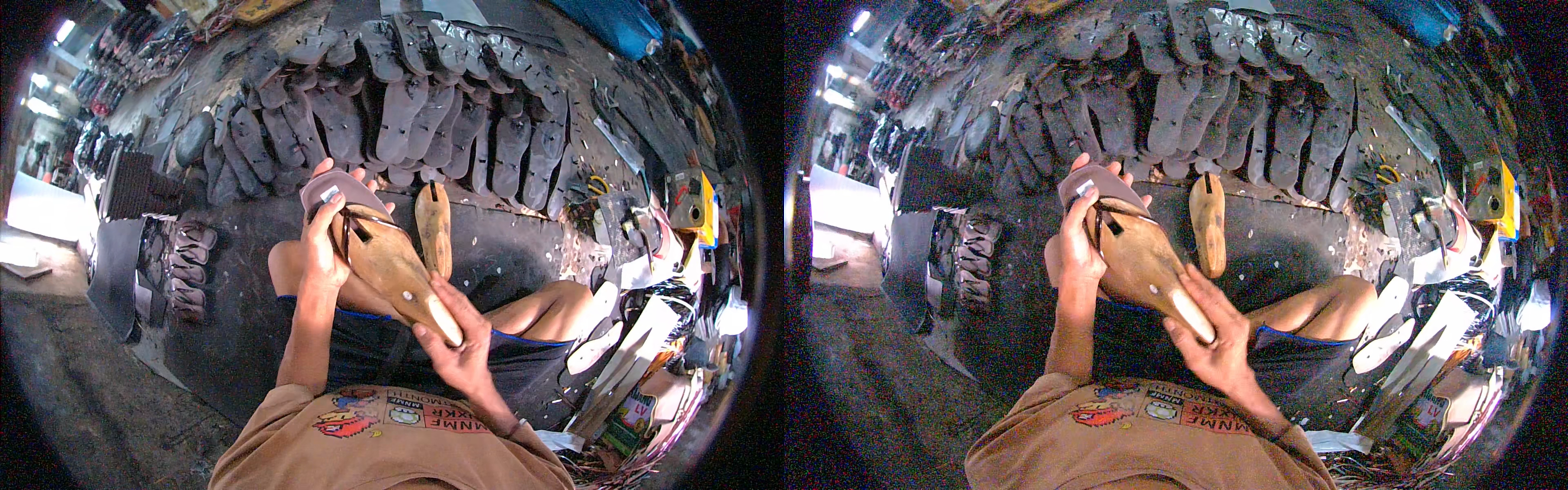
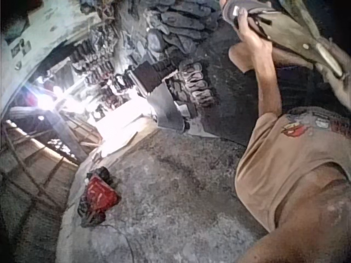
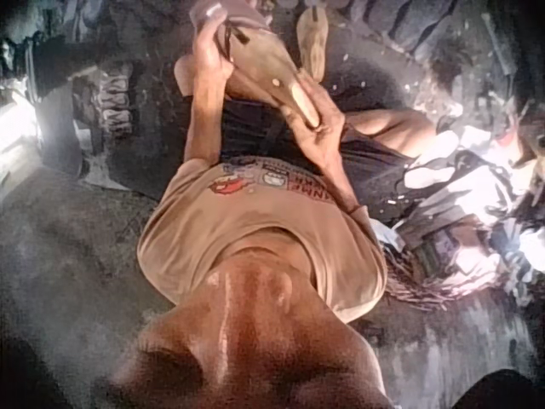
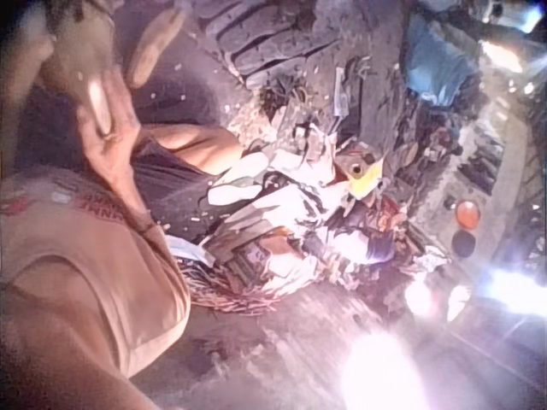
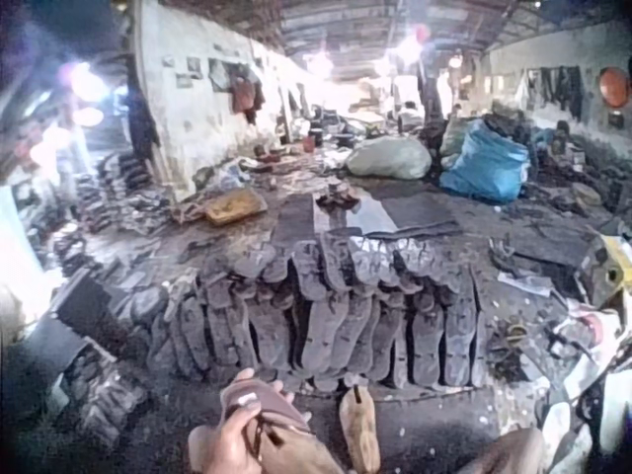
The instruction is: The person applies adhesive to flip-flop soles and presses the straps onto the soles, repeating the process for multiple pairs. The person handles flip-flop soles and straps, using a small container of adhesive and a wooden block to press the parts together.
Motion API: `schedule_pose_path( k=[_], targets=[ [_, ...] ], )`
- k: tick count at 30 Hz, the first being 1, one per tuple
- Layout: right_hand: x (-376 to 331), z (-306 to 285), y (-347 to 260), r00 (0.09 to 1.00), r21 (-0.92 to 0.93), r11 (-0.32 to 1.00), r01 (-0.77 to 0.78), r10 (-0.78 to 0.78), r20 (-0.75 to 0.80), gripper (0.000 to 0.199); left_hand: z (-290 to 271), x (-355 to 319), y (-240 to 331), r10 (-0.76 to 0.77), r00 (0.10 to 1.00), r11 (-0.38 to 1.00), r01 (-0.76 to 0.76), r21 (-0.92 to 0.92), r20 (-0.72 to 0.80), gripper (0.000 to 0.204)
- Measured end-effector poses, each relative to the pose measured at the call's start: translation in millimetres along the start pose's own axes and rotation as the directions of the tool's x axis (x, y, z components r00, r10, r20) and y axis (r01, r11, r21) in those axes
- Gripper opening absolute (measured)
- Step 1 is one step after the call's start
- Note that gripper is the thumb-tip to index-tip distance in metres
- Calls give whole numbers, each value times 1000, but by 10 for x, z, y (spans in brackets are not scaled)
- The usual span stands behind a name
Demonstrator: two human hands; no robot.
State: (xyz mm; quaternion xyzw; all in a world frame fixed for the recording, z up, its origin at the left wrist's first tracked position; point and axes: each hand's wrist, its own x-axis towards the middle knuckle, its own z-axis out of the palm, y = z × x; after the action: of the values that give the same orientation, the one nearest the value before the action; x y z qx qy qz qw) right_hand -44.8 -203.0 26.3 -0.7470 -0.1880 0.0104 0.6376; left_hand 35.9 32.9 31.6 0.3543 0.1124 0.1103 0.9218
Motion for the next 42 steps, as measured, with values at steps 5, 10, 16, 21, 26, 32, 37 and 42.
schedule_pose_path(
  k=[5,10,16,21,26,32,37,42],
  targets=[
    [-22,112,215,993,-101,992,72,-81,-90,61,-9,-53,-181,-43,991,998,36,53,124,62],
    [-34,314,496,878,592,722,-359,476,-47,64,-103,-25,-320,-45,998,991,41,128,33,67],
    [-192,158,713,693,778,-301,-552,354,629,76,58,-203,-142,-208,976,976,203,79,63,70],
    [-156,206,593,692,694,-490,-527,226,686,72,119,-276,-107,-219,969,972,206,113,115,61],
    [-157,113,529,656,686,-469,-556,259,709,69,210,-332,-105,-110,991,969,89,231,81,49],
    [-184,150,546,689,732,-419,-538,282,668,70,213,-306,-203,-54,997,951,68,302,-55,31],
    [-165,105,468,898,785,502,-363,413,151,66,-165,-762,-304,-34,999,963,24,269,34,79],
    [-113,239,111,986,-135,991,-3,26,163,78,-234,-831,-622,-279,946,925,310,220,-163,65]
  ],
)
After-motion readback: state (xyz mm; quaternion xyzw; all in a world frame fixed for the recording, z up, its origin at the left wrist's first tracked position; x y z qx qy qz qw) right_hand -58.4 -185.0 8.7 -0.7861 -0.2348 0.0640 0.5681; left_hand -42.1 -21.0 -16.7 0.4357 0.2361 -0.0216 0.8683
